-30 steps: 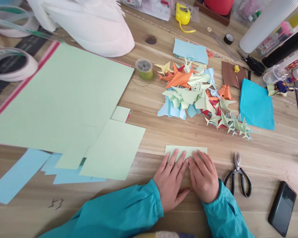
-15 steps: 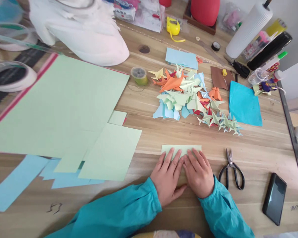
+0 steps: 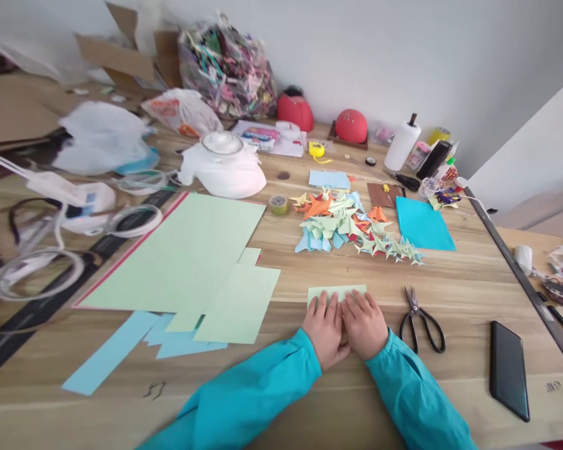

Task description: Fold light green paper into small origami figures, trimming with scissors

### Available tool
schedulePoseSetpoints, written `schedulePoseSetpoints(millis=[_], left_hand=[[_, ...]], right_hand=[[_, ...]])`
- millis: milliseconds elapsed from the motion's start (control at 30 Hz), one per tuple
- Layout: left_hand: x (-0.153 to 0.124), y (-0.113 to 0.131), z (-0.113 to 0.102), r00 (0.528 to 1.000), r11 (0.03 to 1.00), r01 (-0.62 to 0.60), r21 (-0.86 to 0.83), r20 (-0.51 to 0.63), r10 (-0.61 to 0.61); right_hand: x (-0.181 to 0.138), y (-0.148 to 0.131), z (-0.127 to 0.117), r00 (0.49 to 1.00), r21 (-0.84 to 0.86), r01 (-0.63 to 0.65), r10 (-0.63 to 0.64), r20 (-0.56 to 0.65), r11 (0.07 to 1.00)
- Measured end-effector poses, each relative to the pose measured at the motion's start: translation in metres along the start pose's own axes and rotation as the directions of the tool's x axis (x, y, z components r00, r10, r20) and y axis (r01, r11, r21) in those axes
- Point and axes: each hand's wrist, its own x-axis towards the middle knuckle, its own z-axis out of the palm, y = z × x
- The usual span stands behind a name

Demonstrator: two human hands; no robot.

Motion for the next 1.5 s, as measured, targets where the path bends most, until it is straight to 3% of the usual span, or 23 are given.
schedulePoseSetpoints(millis=[167, 400, 767, 1000, 1167, 1233, 1300, 1400, 1500], left_hand=[[0.004, 0.0, -0.007, 0.998, 1.0, 0.017, 0.025, 0.055, -0.019], [0.006, -0.01, 0.007, 1.0, 0.999, -0.003, 0.033, -0.028, 0.004], [0.022, -0.011, 0.003, 0.999, 0.984, -0.034, 0.175, 0.045, 0.026], [0.018, -0.021, 0.011, 0.99, 0.98, -0.057, 0.193, -0.117, 0.081], [0.016, -0.024, 0.015, 0.99, 0.978, -0.058, 0.199, -0.116, 0.082], [0.017, -0.023, 0.016, 0.991, 0.978, -0.05, 0.202, -0.109, 0.073], [0.018, -0.022, 0.017, 0.991, 0.978, -0.044, 0.205, -0.112, 0.068], [0.018, -0.022, 0.019, 0.989, 0.976, -0.064, 0.207, -0.117, 0.09], [0.018, -0.026, 0.02, 0.985, 0.976, -0.088, 0.198, -0.127, 0.115]], right_hand=[[0.001, 0.003, 0.006, 1.0, 0.052, -0.021, 0.022, -0.01, 0.998], [0.005, 0.002, 0.004, 0.997, 0.06, -0.052, 0.048, 0.068, 0.997], [0.011, 0.007, -0.001, 0.993, 0.034, -0.073, 0.07, 0.098, 0.997], [0.002, 0.017, -0.008, 0.968, -0.049, -0.249, 0.249, -0.013, 0.967], [-0.004, 0.04, -0.017, 0.917, -0.123, -0.398, 0.393, -0.063, 0.909], [-0.004, 0.042, -0.017, 0.901, -0.121, -0.42, 0.398, -0.174, 0.899], [-0.002, 0.036, -0.011, 0.904, -0.092, -0.35, 0.31, -0.295, 0.932], [0.002, 0.021, 0.004, 0.949, -0.043, -0.033, 0.018, -0.315, 0.999], [0.004, 0.01, 0.015, 0.961, -0.001, 0.022, -0.021, -0.277, 1.0]])
